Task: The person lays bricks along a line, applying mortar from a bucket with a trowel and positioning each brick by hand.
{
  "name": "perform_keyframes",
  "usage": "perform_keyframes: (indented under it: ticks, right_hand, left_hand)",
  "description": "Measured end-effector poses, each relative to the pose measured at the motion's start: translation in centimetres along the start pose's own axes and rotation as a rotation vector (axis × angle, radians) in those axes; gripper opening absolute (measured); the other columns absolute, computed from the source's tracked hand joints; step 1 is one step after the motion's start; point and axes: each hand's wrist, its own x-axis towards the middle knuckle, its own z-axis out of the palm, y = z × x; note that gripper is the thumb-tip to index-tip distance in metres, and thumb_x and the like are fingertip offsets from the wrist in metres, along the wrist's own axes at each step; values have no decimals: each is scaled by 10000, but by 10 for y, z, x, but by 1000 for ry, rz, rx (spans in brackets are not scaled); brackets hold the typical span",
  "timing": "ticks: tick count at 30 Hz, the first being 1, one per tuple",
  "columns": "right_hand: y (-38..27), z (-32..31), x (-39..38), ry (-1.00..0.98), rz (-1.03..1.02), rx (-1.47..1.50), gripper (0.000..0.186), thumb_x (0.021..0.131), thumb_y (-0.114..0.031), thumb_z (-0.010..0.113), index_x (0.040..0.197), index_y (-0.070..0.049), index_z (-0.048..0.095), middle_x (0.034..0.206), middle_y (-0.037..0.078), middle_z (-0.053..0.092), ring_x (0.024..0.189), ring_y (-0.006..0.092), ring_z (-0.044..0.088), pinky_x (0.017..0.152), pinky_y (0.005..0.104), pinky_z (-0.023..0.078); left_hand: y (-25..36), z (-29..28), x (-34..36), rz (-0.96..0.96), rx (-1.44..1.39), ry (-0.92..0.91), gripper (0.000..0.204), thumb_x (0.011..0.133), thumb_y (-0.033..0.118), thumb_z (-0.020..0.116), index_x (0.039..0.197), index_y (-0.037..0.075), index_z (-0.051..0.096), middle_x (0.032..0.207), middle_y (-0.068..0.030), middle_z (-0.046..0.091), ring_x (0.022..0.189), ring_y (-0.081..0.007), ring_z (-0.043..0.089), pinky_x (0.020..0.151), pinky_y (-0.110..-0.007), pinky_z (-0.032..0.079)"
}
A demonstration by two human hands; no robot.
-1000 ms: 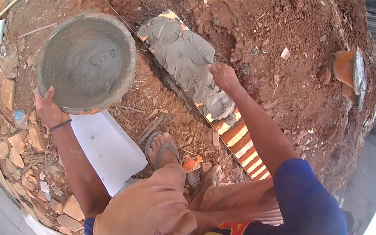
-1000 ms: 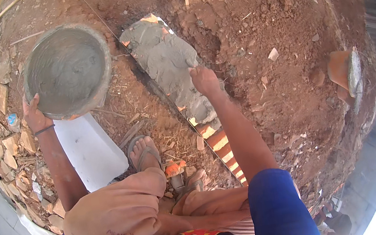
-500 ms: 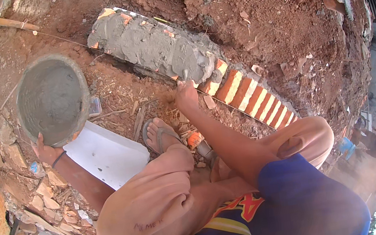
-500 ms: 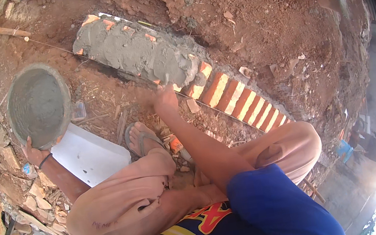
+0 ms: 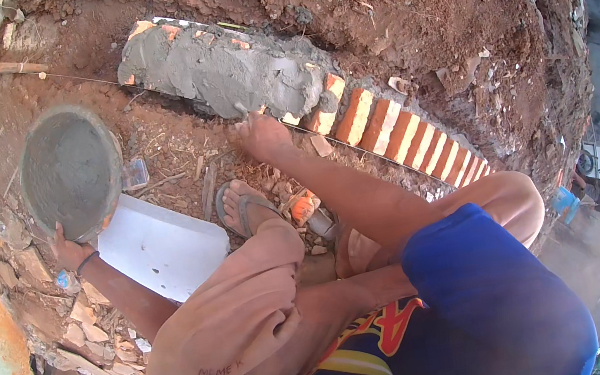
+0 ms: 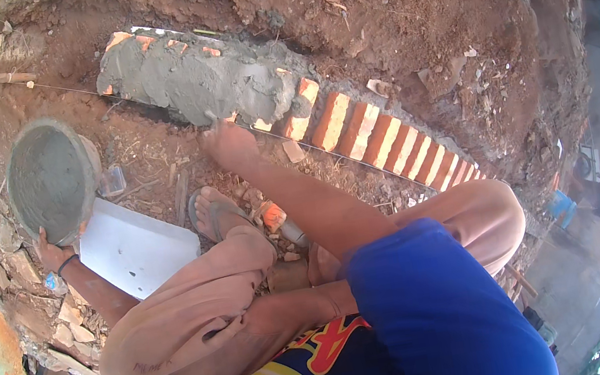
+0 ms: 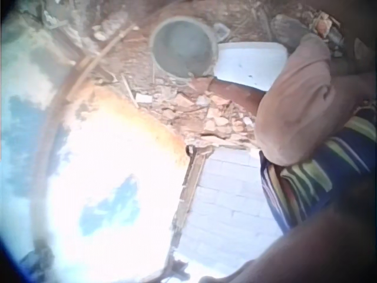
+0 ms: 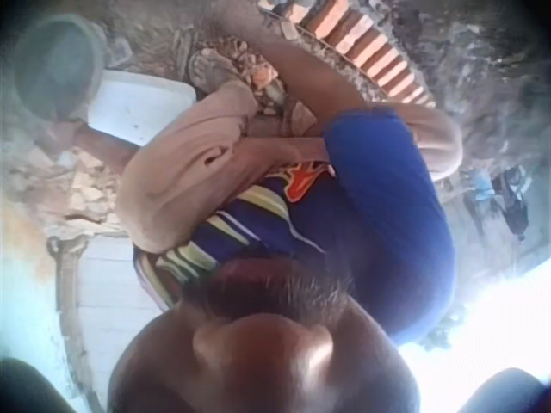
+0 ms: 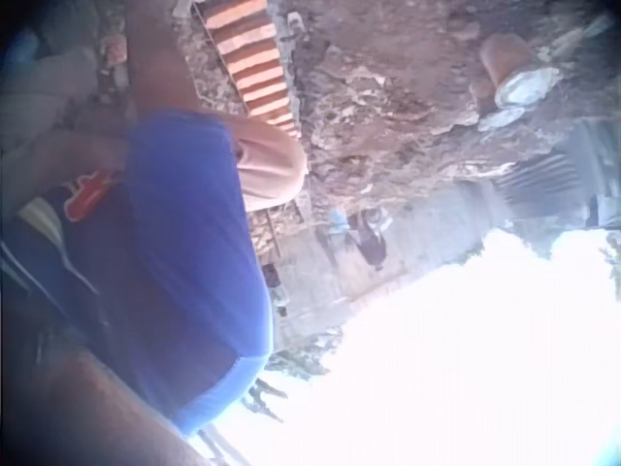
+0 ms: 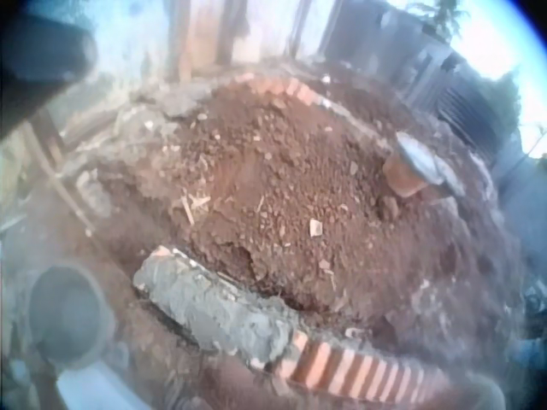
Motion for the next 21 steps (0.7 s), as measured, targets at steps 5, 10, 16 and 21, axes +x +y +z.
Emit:
perform_keyframes:
  ticks: [5, 10, 16, 21]
  right_hand:
    - [140, -54, -84, -213, 33, -253, 435, 963, -408, 414, 1090, 0, 495, 1011, 258, 602, 950, 396, 611, 778, 497, 489]
    - [185, -91, -68, -56, 133, -153, 471, 958, -454, 421, 1009, -19, 594, 894, 225, 631, 835, 397, 629, 720, 500, 496]
    - [182, -154, 47, -210, 215, 207, 539, 973, -503, 340, 990, -27, 592, 805, 215, 627, 739, 343, 646, 749, 460, 511]
    - [213, -127, -10, -378, -127, -482, 528, 976, -494, 315, 1080, -73, 616, 912, 207, 653, 858, 373, 641, 825, 489, 497]
  left_hand:
    - [-13, 8, 7, 79, 67, 4, 440, 806, 102, 676, 1194, -53, 538, 1160, -194, 588, 988, -308, 598, 846, -429, 517]
    - [-5, 3, 5, 33, 84, 9, 436, 815, 141, 688, 1183, -50, 553, 1152, -185, 596, 991, -312, 597, 841, -425, 517]
    - [-7, 19, 2, 62, 72, -6, 431, 823, 199, 705, 1141, -63, 578, 1159, -190, 592, 992, -310, 601, 841, -426, 513]
    - [11, 22, -16, 34, 84, 20, 491, 808, 261, 731, 1164, -44, 585, 1203, -168, 577, 1051, -300, 577, 861, -428, 503]
